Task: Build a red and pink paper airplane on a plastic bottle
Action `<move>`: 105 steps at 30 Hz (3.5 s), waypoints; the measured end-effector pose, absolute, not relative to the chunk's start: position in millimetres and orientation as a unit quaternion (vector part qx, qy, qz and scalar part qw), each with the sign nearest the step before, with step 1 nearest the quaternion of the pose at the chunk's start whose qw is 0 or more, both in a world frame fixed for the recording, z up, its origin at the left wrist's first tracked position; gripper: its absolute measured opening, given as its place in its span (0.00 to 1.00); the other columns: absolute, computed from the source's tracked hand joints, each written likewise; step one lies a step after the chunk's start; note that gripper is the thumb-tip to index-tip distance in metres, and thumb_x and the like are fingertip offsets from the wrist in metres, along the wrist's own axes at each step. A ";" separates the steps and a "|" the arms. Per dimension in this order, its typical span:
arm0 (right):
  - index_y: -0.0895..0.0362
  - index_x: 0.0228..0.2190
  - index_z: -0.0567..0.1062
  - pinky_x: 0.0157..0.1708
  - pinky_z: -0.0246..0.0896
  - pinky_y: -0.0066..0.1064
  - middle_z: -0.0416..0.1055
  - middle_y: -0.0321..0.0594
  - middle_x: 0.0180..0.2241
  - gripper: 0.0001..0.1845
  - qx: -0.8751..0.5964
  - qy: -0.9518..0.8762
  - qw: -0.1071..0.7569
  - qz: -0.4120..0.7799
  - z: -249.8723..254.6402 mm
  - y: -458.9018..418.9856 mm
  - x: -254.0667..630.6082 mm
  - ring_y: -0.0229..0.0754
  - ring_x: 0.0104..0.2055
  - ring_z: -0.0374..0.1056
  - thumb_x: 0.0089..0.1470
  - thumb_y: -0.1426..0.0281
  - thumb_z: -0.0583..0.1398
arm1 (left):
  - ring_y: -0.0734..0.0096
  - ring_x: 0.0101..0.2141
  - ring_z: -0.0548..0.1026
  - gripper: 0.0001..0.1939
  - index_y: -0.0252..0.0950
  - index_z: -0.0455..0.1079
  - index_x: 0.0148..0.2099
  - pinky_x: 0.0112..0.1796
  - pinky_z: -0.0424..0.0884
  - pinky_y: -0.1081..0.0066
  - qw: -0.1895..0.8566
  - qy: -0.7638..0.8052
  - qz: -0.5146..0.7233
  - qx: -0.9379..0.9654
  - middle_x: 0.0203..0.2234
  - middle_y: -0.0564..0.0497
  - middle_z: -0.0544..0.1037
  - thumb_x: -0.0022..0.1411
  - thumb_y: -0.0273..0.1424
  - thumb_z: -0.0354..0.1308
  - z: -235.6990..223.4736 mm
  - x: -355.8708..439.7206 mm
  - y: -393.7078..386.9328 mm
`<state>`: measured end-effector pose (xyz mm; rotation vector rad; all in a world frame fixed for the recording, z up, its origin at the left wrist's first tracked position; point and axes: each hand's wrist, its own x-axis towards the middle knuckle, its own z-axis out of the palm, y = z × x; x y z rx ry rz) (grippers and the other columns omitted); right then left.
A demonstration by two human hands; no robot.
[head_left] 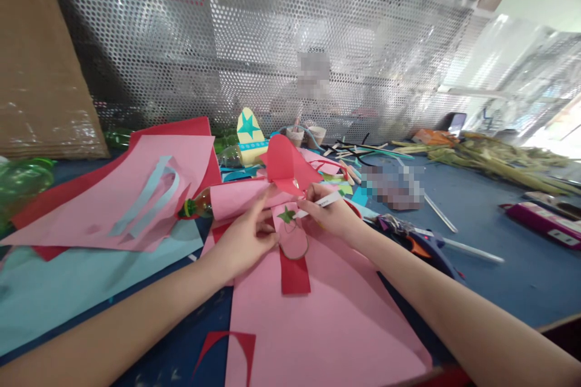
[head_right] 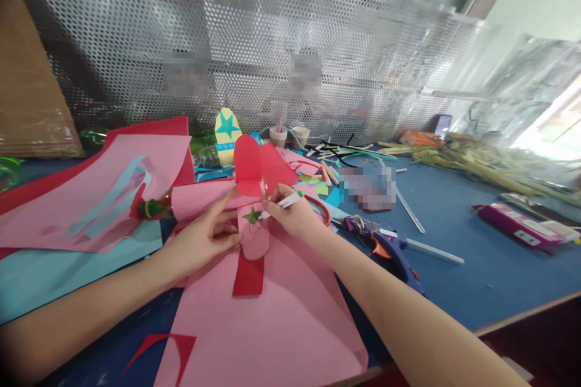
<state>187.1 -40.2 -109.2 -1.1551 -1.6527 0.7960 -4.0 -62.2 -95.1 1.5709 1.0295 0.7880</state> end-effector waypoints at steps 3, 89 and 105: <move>0.53 0.19 0.59 0.23 0.49 0.29 0.60 0.30 0.18 0.15 -0.468 -0.674 0.468 0.328 -109.3 -39.7 187.4 0.35 0.22 0.56 0.47 0.61 0.59 | 0.60 0.44 0.76 0.42 0.40 0.43 0.67 0.38 0.73 0.66 0.520 0.432 0.326 0.661 0.49 0.42 0.75 0.53 0.23 0.56 -95.8 -4.4 -62.2; 0.53 0.20 0.59 0.24 0.48 0.29 0.59 0.29 0.19 0.14 -0.455 -0.687 0.459 0.332 -113.0 -37.3 189.9 0.35 0.22 0.55 0.48 0.64 0.59 | 0.61 0.45 0.76 0.44 0.39 0.40 0.68 0.40 0.73 0.65 0.512 0.433 0.323 0.668 0.49 0.42 0.75 0.52 0.22 0.55 -94.7 -3.7 -62.7; 0.54 0.19 0.59 0.24 0.48 0.29 0.59 0.29 0.19 0.14 -0.461 -0.688 0.460 0.320 -114.6 -36.1 190.7 0.35 0.23 0.55 0.48 0.64 0.58 | 0.63 0.43 0.76 0.44 0.38 0.40 0.68 0.39 0.72 0.67 0.522 0.437 0.323 0.658 0.50 0.41 0.74 0.53 0.21 0.54 -93.7 -2.7 -63.2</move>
